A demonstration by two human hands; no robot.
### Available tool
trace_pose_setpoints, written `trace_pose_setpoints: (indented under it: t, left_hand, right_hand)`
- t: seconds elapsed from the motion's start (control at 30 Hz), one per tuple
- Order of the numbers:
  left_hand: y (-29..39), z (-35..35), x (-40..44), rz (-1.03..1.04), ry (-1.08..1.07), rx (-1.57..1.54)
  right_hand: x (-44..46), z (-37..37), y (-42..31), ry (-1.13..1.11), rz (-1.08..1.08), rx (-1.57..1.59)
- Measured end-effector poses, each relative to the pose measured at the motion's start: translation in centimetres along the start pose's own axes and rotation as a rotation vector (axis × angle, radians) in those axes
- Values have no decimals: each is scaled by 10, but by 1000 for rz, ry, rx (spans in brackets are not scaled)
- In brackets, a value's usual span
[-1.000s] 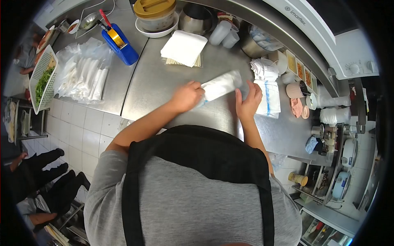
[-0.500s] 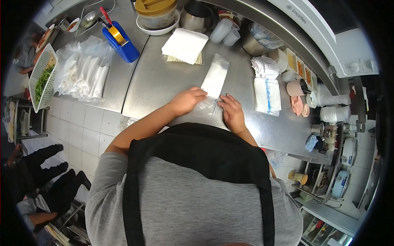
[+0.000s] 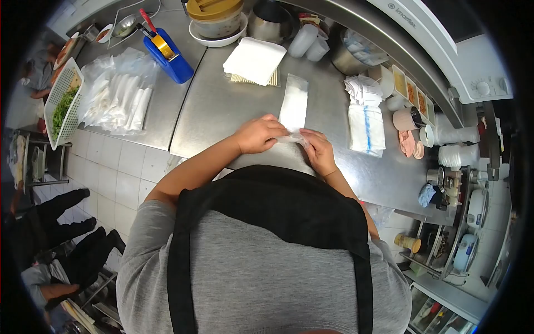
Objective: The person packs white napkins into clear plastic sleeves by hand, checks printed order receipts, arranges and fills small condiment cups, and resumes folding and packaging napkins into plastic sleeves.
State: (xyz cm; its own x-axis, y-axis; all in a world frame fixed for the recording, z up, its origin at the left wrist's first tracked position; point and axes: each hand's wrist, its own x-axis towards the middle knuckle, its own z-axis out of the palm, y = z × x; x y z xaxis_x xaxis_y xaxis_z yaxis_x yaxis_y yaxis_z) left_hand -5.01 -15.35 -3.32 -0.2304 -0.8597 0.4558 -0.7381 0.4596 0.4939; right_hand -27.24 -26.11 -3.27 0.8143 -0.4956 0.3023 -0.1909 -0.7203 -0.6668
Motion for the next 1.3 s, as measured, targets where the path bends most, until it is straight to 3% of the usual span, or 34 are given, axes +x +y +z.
trace_pose_setpoints:
  t: [0.27, 0.47, 0.53, 0.67, 0.73, 0.87, 1.07, 1.3]
  left_hand:
    - [-1, 20, 1, -161, 97, -51]
    - [11, 6, 11, -408, 57, -307]
    - [13, -5, 3, -420, 57, -394]
    - [2, -4, -19, -100, 8, -122]
    - [4, 0, -23, -44, 13, -104]
    - [7, 3, -24, -77, 5, -82]
    - [13, 5, -18, -55, -53, 29]
    - [15, 10, -19, -70, -11, 62]
  right_hand:
    - [6, 8, -8, 127, -86, -10]
    - [2, 4, 11, -19, -176, -101]
    - [4, -16, -20, -99, -59, -20]
    - [5, -29, -38, -156, 63, 230]
    - [4, -18, -42, -87, 14, -44]
    - [-7, 12, -16, 9, -127, -330]
    - [0, 18, -18, 154, -19, -157]
    - [-5, 27, -30, 130, -22, -368]
